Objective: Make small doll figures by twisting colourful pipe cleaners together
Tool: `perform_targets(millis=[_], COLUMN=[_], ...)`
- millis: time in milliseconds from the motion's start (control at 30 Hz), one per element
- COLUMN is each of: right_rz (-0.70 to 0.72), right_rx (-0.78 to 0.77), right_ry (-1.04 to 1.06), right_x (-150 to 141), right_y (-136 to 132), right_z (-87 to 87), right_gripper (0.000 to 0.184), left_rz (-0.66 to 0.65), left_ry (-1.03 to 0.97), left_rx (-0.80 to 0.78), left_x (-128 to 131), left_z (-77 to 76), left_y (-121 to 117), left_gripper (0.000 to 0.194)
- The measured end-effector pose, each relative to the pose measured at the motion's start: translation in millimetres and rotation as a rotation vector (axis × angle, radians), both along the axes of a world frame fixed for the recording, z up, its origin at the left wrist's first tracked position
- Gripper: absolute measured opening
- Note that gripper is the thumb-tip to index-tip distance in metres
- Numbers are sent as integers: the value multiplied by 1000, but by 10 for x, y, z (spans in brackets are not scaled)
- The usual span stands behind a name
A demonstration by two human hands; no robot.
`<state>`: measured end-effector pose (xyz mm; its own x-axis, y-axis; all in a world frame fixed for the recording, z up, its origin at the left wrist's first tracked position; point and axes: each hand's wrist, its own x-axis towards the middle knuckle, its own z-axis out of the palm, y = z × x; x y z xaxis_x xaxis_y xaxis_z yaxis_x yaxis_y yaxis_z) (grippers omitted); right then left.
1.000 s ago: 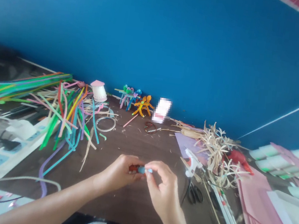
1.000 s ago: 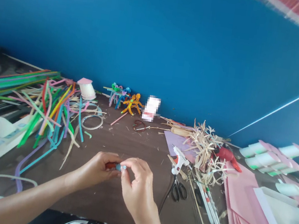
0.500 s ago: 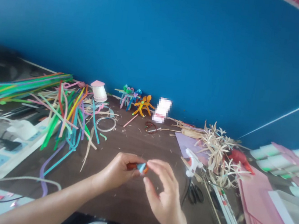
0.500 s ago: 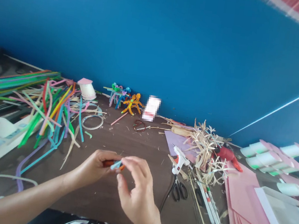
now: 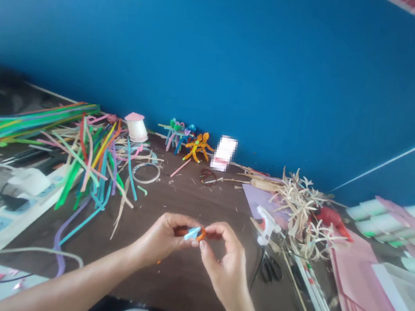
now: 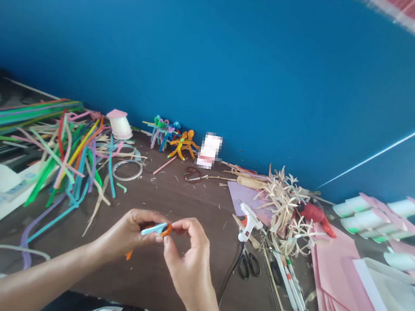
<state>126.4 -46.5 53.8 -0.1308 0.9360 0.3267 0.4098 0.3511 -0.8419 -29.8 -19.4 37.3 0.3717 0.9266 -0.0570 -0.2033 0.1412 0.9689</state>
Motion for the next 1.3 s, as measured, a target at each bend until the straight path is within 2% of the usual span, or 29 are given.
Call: perform_targets(millis=[200,400,533,633,800,933,1067,1300], right_rz=[0,-18,-17,-12,-2,-4,-10,-15], right_rx=[-80,-73,-66,-73,-106,-132,-142,-142], right_ry=[73,120,138,153,189,227,233,220], right_x=[-38,-89,-122,-135,-144,-157,-158,-136], right_y=[23,39,49,50,55,64,62,69], right_z=[4,-24,-36,-37,-35,-36,-46,-69], right_gripper=[11,11,11,8,10,9,8,5], left_rz=[41,104,93,127,125,75,92,84], left_ry=[-136,-318,-333,-349,-284,-232,-166,-216], left_rx=[-87,-139,-198,-183,-81,-30,14,-43], left_x=[32,92,113,110,72,39,32,89], left_z=[-71,-209,-282,-305,-289,-298,-317,-256], left_y=[-19,-43,-44,-42,-36,-40,-53,-62], left_gripper=[24,26,29,27,21,24,24,25])
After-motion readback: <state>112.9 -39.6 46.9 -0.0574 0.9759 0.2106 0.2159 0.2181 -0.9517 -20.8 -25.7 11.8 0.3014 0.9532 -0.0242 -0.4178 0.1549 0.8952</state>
